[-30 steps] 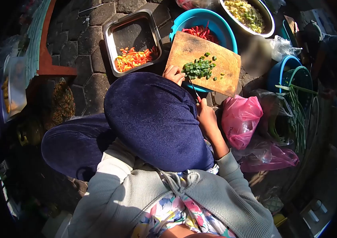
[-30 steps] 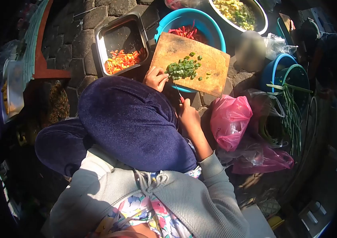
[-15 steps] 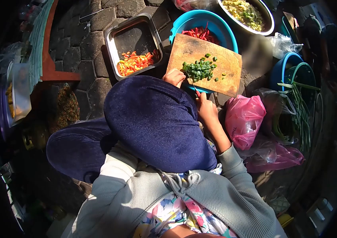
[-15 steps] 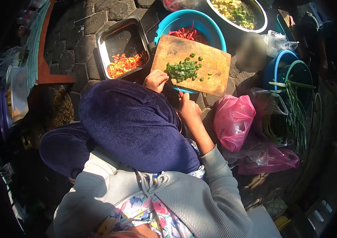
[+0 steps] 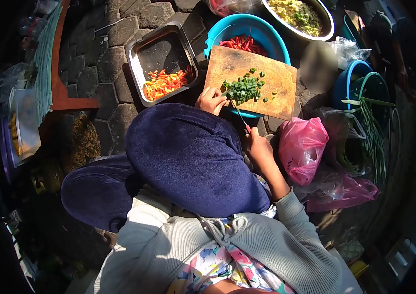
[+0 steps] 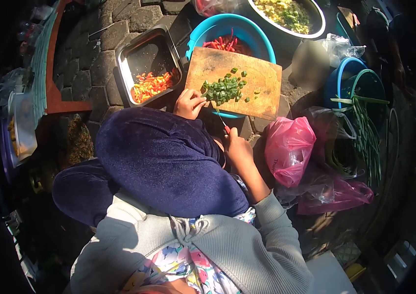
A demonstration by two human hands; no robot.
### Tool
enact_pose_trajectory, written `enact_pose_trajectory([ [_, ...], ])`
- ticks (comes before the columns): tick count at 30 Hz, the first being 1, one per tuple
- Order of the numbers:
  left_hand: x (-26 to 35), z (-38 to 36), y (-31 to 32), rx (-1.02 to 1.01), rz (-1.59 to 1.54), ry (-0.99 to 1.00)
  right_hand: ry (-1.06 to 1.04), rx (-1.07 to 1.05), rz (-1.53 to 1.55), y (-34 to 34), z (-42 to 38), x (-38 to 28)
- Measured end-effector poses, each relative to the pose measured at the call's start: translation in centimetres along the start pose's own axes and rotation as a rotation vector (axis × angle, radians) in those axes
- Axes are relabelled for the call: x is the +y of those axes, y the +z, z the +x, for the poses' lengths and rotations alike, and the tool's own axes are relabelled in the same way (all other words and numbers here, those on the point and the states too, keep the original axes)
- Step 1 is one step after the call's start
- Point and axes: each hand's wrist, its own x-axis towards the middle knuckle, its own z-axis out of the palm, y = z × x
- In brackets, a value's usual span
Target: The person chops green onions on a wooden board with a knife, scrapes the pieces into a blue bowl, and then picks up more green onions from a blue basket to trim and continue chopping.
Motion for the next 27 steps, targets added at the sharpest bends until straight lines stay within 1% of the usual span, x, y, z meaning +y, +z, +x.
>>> enact_pose_trajectory([
  [2, 0.2, 0.0, -0.4, -0.042, -0.028, -0.068, -0.012, 0.026, 0.036, -0.2, 0.1, -0.2],
  [4, -0.5, 0.0, -0.5, -0.049, -0.028, -0.035, -0.056, 0.053, 0.048, -0.6, 0.5, -0.9],
  [6, -0.9, 0.2, -0.5, -0.059, 0.022, 0.071, -0.049, 0.057, 0.043, -0.2, 1.5, -1.2],
  [8, -1.0, 0.3, -0.5, -0.066, 0.024, 0.081, -0.065, 0.023, 0.008, 0.1, 2.6, -1.5],
  [10, -0.9, 0.3, -0.3, -0.036, -0.019, 0.054, -0.031, -0.002, -0.03, 0.5, 3.4, -2.1],
  [13, -0.6, 0.3, -0.1, -0.028, -0.012, 0.041, -0.085, 0.053, -0.065, 1.2, 4.3, -2.3],
  [17, 0.1, 0.3, 0.0, -0.013, 0.076, 0.015, -0.045, 0.002, -0.052, 1.7, 4.0, -1.1],
  [20, 0.2, 0.2, -0.1, 0.01, 0.118, 0.0, -0.032, -0.015, -0.041, 1.2, 2.0, -0.1],
  [24, 0.0, -0.1, 0.2, 0.014, 0.074, -0.009, -0.08, 0.019, -0.053, 0.2, 1.6, 0.4],
  [27, -0.2, -0.3, 0.0, 0.018, 0.084, 0.046, -0.089, 0.049, -0.003, 0.2, 2.1, 0.7],
])
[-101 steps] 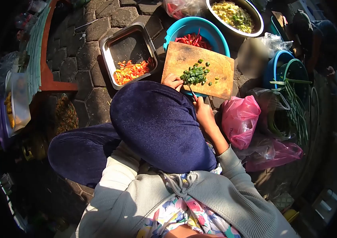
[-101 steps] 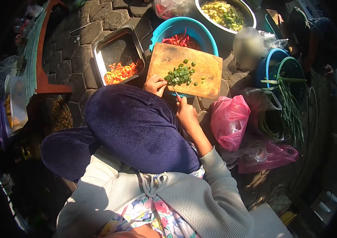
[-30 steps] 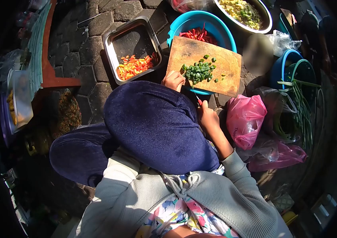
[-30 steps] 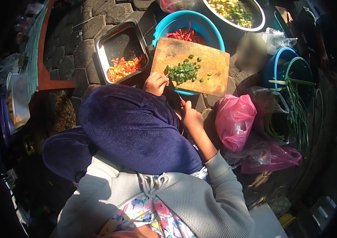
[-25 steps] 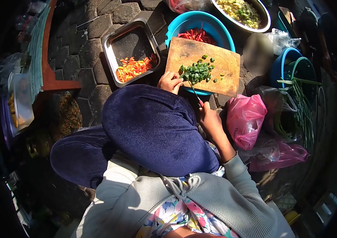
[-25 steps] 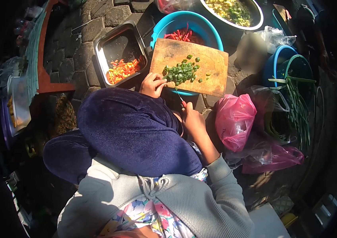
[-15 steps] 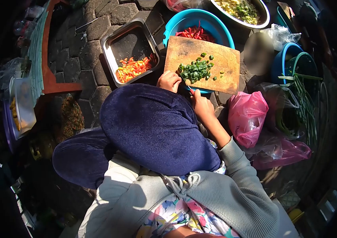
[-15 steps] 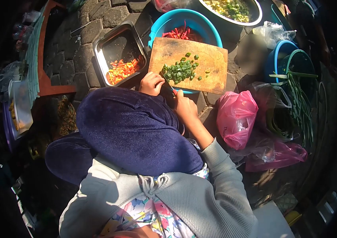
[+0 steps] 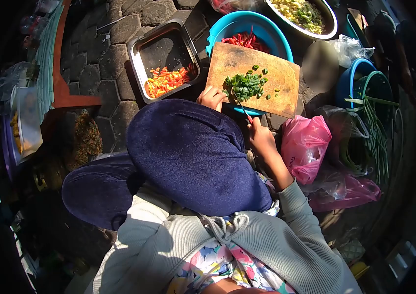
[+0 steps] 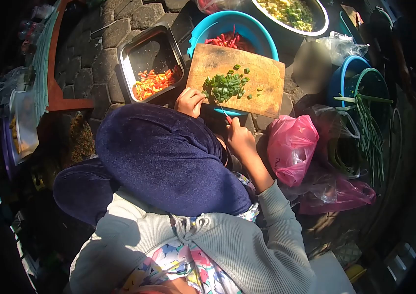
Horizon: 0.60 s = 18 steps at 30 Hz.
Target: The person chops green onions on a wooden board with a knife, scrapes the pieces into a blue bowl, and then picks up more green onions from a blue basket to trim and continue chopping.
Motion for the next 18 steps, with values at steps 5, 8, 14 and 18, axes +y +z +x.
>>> enact_pose_trajectory([
  [5, -0.5, 0.2, 0.1, 0.012, -0.027, 0.005, 0.006, -0.002, 0.001, -0.3, 0.6, -1.5],
  [8, -0.3, 0.3, 0.0, 0.01, -0.034, -0.006, 0.001, -0.036, 0.004, 0.1, 1.4, -2.1],
  [14, -0.1, 0.0, 0.5, 0.027, -0.052, -0.029, -0.019, -0.004, -0.044, 1.6, 2.5, -2.8],
  [18, 0.2, 0.1, 0.4, 0.02, -0.01, -0.062, 0.03, -0.068, 0.029, 1.1, 2.2, -2.6],
])
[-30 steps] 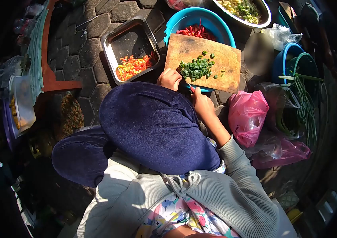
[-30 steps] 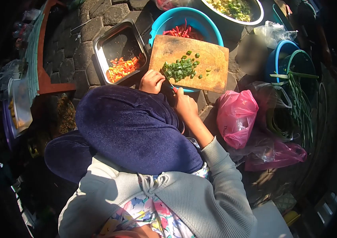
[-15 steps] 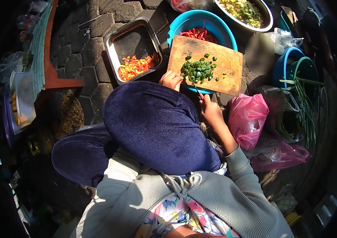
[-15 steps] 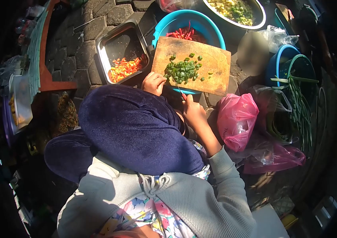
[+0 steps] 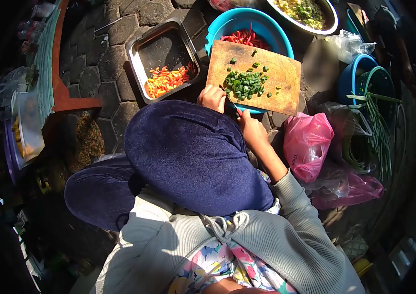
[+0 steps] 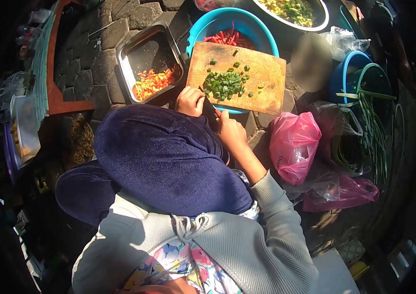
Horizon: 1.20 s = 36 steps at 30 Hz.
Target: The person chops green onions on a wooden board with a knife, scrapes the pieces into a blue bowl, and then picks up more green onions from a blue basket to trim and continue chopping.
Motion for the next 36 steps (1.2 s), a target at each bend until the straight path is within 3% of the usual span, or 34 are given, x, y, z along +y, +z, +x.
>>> enact_pose_trajectory([
  [5, 0.0, 0.0, 0.0, 0.008, -0.007, -0.004, 0.037, 0.011, -0.029, -0.1, -2.8, 1.9],
  [12, -0.3, 0.6, 1.0, 0.028, -0.026, 0.078, -0.088, 0.074, 0.091, -1.5, -3.2, 4.1],
  [15, 0.2, 1.6, 1.5, -0.015, -0.034, 0.102, 0.041, 0.217, 0.19, -3.8, -3.1, 4.7],
  [16, 0.2, 1.9, 1.9, 0.007, -0.084, 0.117, 0.092, 0.322, 0.182, -4.5, -2.9, 5.4],
  [17, 0.3, 2.1, 2.2, 0.029, -0.133, 0.13, -0.004, 0.517, 0.203, -4.5, -2.5, 7.1],
  [19, 0.6, 2.3, 2.1, 0.025, -0.174, 0.129, 0.089, 0.669, 0.388, -5.1, -1.3, 10.0],
  [21, 0.8, 2.6, 1.0, 0.013, -0.178, 0.105, 0.061, 0.774, 0.295, -5.9, -0.5, 12.2],
  [22, 0.6, 2.6, 0.5, 0.033, -0.159, 0.096, 0.089, 0.814, 0.107, -6.2, -0.1, 13.1],
  [23, 0.0, 2.8, -0.1, 0.052, -0.106, 0.094, 0.092, 0.81, 0.11, -5.9, 0.5, 13.9],
  [25, -1.3, 2.9, -0.8, 0.154, -0.099, 0.017, 0.266, 0.742, 0.602, -5.3, 1.5, 14.5],
  [26, -1.8, 2.8, -1.2, 0.191, -0.078, -0.042, 0.337, 0.597, 0.721, -5.7, 1.6, 15.1],
  [27, -2.4, 2.8, -1.7, 0.198, -0.078, -0.101, 0.333, 0.596, 0.723, -5.8, 1.6, 14.8],
  [29, -3.3, 2.6, -2.4, 0.243, -0.074, -0.173, 0.323, 0.529, 1.188, -5.8, 1.6, 13.9],
  [31, -4.7, 2.2, -2.7, 0.298, -0.005, -0.109, 0.299, 0.505, 1.209, -5.5, 2.0, 13.8],
  [36, -5.1, 1.2, -2.9, 0.247, -0.068, -0.287, 0.379, 0.431, 1.349, -5.9, 2.3, 13.1],
])
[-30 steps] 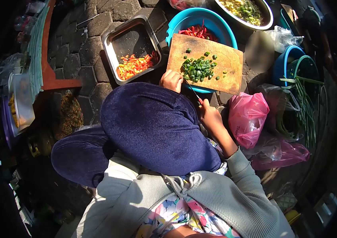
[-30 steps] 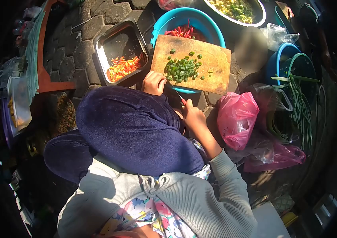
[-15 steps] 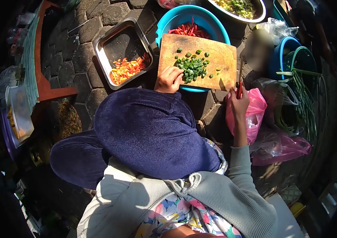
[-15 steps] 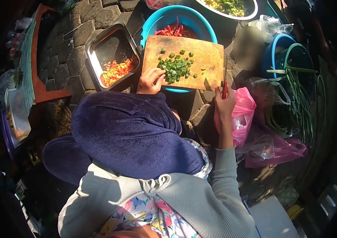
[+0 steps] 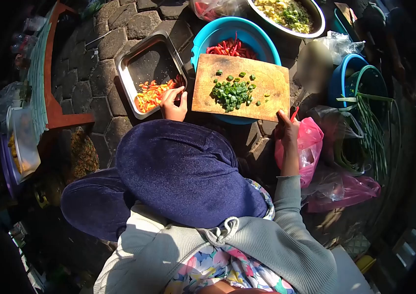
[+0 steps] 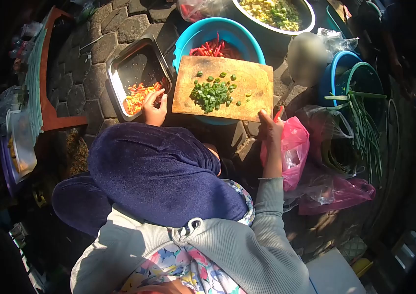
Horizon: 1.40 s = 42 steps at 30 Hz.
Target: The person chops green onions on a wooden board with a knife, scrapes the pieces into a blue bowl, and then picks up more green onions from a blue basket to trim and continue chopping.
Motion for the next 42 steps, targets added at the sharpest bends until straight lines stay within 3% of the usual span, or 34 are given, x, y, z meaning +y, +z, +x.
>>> enact_pose_trajectory([
  [4, 0.6, -0.1, -0.3, -0.109, -0.035, -0.026, 0.02, 0.015, 0.218, 0.7, 0.2, 0.7],
  [6, 0.9, 0.1, -0.5, -0.126, -0.027, -0.007, 0.051, -0.142, 0.422, -0.3, 1.1, 2.0],
  [10, 0.5, 0.4, -0.7, -0.137, -0.04, -0.03, -0.006, -0.21, 0.591, -0.2, 1.1, 2.4],
  [14, -0.1, 0.6, -0.7, -0.116, -0.074, -0.038, -0.002, -0.217, 0.657, -1.0, 1.2, -0.4],
  [17, 0.0, 0.9, -0.8, -0.098, -0.075, -0.036, -0.159, -0.246, 0.662, -1.6, 2.2, -5.1],
  [19, 0.0, 1.0, -0.8, -0.083, -0.079, -0.039, -0.255, -0.082, 0.62, -1.2, 2.7, -9.3],
  [21, -0.1, 0.9, -0.9, -0.066, -0.114, -0.043, -0.364, -0.068, 0.544, -2.4, 5.4, -13.0],
  [25, -0.2, 0.8, -1.3, -0.044, -0.111, -0.097, -0.52, 0.249, 0.549, 0.7, 9.1, -22.8],
  [27, -0.5, 0.8, -1.3, -0.035, -0.124, -0.103, -0.497, 0.549, 0.336, 3.9, 11.1, -27.6],
  [28, -0.7, 0.6, -1.4, -0.038, -0.133, -0.112, -0.709, 0.484, 0.347, 3.5, 16.0, -28.7],
  [29, -0.8, 0.4, -1.5, -0.045, -0.14, -0.121, -1.059, 0.509, 0.289, 3.8, 20.2, -30.0],
  [31, -0.7, 0.3, -1.7, -0.051, -0.102, -0.121, -0.935, 0.862, -0.229, 6.4, 20.4, -32.7],
  [33, -0.8, 0.2, -1.6, -0.013, -0.094, -0.086, -1.032, 1.002, -0.681, 7.1, 19.7, -34.3],
  [34, -1.0, 0.3, -1.6, -0.018, -0.059, -0.068, -1.174, 1.012, -0.695, 7.8, 19.7, -34.5],
  [36, -1.0, 0.3, -1.6, -0.022, -0.073, -0.09, -1.123, 1.029, -0.78, 8.3, 19.5, -34.5],
  [42, -1.6, -0.5, -0.3, -0.092, -0.072, -0.081, -1.279, 0.903, -0.828, 7.5, 16.7, -32.8],
])
